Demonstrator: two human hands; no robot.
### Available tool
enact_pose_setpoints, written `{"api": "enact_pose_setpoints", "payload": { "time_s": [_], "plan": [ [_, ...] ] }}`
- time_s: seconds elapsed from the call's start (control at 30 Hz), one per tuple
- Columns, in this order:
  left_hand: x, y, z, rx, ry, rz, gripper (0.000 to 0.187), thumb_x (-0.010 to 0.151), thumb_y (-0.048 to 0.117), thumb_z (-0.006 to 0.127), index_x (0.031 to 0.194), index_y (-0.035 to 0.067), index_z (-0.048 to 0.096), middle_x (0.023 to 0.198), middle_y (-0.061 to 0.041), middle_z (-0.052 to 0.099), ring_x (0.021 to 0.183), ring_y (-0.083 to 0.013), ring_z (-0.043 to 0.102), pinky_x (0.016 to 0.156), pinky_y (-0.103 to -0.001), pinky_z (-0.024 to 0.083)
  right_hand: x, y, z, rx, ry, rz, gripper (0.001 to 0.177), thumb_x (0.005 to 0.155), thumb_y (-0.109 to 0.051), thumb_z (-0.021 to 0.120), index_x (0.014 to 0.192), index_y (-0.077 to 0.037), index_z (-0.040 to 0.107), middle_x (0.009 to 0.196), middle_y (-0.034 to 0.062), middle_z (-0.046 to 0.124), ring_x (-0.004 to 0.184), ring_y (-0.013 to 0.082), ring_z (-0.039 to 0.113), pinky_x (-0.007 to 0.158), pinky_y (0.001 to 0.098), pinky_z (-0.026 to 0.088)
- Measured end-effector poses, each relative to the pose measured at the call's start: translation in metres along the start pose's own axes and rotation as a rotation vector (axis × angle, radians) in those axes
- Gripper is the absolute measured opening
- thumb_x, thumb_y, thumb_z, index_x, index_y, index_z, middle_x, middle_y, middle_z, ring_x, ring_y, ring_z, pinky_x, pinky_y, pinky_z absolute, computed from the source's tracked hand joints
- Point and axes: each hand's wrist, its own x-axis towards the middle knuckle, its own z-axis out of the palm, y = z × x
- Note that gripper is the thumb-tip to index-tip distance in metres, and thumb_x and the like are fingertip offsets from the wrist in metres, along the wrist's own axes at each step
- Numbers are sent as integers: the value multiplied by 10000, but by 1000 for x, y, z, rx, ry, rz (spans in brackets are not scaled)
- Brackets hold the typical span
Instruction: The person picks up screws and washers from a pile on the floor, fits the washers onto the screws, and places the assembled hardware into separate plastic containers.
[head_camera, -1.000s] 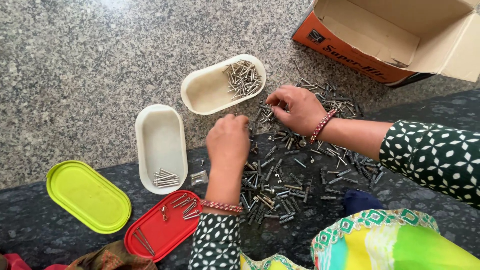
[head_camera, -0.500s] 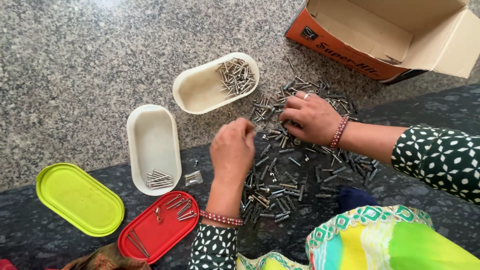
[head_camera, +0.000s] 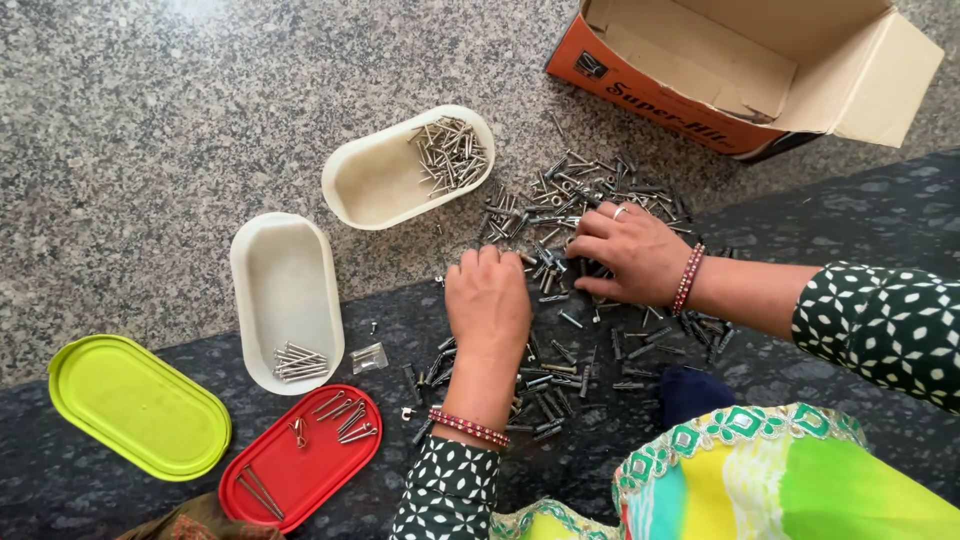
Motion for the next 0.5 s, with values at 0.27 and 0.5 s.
{"api": "enact_pose_setpoints", "payload": {
  "time_s": [0.27, 0.5],
  "plan": [
    [4, -1, -8, -41, -69, 5, 184, 790, 236, 686, 890, 82, 693, 943, -91, 678, 954, -278, 623, 825, -424, 482, 0, -1, -1, 15, -20, 89, 344, 780, -381, 790, 1023, -159, 691, 998, 44, 613, 1021, 250, 570, 917, 428, 443],
    [-2, -14, -20, -279, -106, -117, 204, 847, 298, 714, 872, 97, 693, 932, -91, 679, 941, -298, 639, 818, -448, 519, 4, -5, 4, 21, 38, -80, 153, 805, -269, 773, 888, -177, 683, 918, 1, 616, 978, 218, 588, 903, 406, 441]
  ]
}}
